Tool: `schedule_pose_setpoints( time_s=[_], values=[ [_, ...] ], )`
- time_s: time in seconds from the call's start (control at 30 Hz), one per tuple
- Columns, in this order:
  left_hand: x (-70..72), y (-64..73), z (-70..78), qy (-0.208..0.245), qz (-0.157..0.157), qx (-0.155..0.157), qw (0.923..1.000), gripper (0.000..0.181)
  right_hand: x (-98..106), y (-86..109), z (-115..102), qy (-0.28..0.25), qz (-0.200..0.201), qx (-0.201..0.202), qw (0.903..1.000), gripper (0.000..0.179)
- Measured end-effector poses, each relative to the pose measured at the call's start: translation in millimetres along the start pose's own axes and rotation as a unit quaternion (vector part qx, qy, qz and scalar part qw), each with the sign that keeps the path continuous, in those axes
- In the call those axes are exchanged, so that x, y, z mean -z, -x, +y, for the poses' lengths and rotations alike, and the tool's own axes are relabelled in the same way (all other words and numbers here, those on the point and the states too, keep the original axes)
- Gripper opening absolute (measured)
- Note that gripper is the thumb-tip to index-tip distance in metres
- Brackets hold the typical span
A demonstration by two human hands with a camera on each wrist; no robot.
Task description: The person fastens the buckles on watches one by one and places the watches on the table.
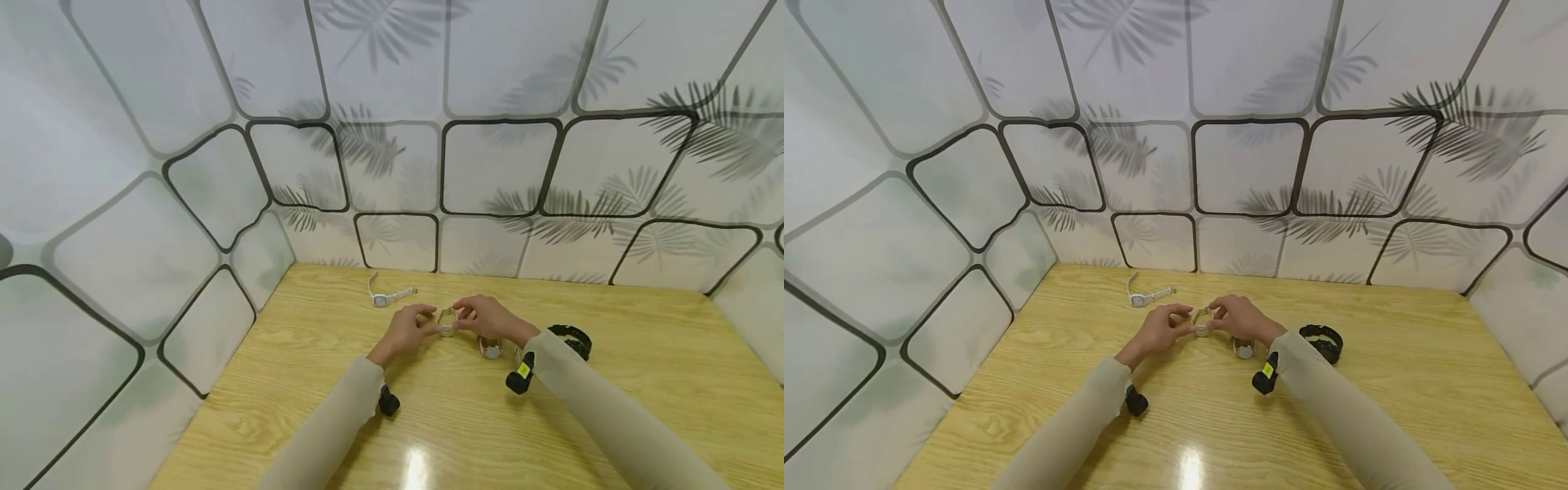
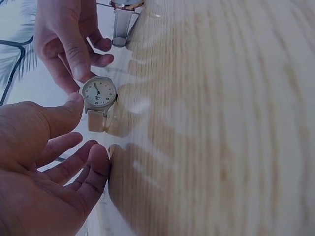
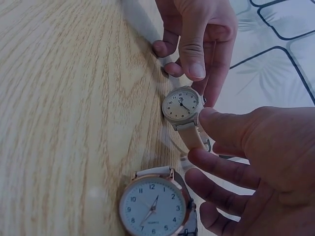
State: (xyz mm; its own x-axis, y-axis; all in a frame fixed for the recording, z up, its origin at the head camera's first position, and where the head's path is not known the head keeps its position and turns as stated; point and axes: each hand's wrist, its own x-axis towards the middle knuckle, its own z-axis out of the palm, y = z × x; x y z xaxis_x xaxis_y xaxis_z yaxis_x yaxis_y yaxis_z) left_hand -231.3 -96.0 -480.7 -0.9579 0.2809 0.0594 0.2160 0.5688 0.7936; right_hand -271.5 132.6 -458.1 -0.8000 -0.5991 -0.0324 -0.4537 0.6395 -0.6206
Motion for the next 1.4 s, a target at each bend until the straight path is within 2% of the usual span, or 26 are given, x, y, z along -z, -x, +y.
schedule_pose_setpoints(
  time_s=[0.2, 0.3, 0.4, 0.53, 0.8, 0.93, 1.03, 1.17, 1.23, 1.4],
  values=[
    [3.4, 4.0, 2.0, 0.003, 0.008, -0.006, 0.9999, 0.043, 0.6, -0.2, -4.0, 0.001, 0.004, -0.005, 1.0, 0.047],
    [5.9, 6.1, 3.9, -0.001, 0.026, -0.014, 0.9995, 0.039, 1.1, 0.3, -6.4, 0.006, 0.011, -0.011, 0.9999, 0.047],
    [8.7, 7.3, 4.0, -0.01, 0.065, -0.04, 0.997, 0.034, 1.0, 0.5, -7.9, 0.015, 0.026, -0.018, 0.9994, 0.048],
    [13.2, 8.1, 0.5, -0.037, 0.125, -0.062, 0.9896, 0.029, -0.4, -0.1, -10.7, 0.02, 0.048, -0.017, 0.9985, 0.048],
    [25.3, 10.4, -3.4, -0.1, 0.198, -0.013, 0.9749, 0.028, -10.2, -10.3, -20.1, 0.013, 0.082, 0.011, 0.9965, 0.049],
    [30.8, 10.3, -3.8, -0.132, 0.244, 0.026, 0.9604, 0.028, -15.1, -15.1, -27.0, 0.001, 0.088, 0.009, 0.9961, 0.049],
    [35.0, 9.9, -4.2, -0.155, 0.279, 0.051, 0.9462, 0.028, -18.1, -18.2, -31.9, -0.008, 0.092, 0.013, 0.9956, 0.048],
    [39.4, 10.1, -6.2, -0.171, 0.308, 0.068, 0.9335, 0.029, -21.1, -20.7, -37.0, -0.018, 0.091, 0.013, 0.9956, 0.049],
    [40.8, 10.6, -8.4, -0.17, 0.311, 0.076, 0.9322, 0.029, -21.9, -20.5, -39.1, -0.026, 0.088, 0.011, 0.9957, 0.048],
    [42.5, 11.9, -15.4, -0.166, 0.301, 0.093, 0.9345, 0.031, -23.2, -19.1, -41.8, -0.044, 0.085, 0.011, 0.9954, 0.047]
  ],
)
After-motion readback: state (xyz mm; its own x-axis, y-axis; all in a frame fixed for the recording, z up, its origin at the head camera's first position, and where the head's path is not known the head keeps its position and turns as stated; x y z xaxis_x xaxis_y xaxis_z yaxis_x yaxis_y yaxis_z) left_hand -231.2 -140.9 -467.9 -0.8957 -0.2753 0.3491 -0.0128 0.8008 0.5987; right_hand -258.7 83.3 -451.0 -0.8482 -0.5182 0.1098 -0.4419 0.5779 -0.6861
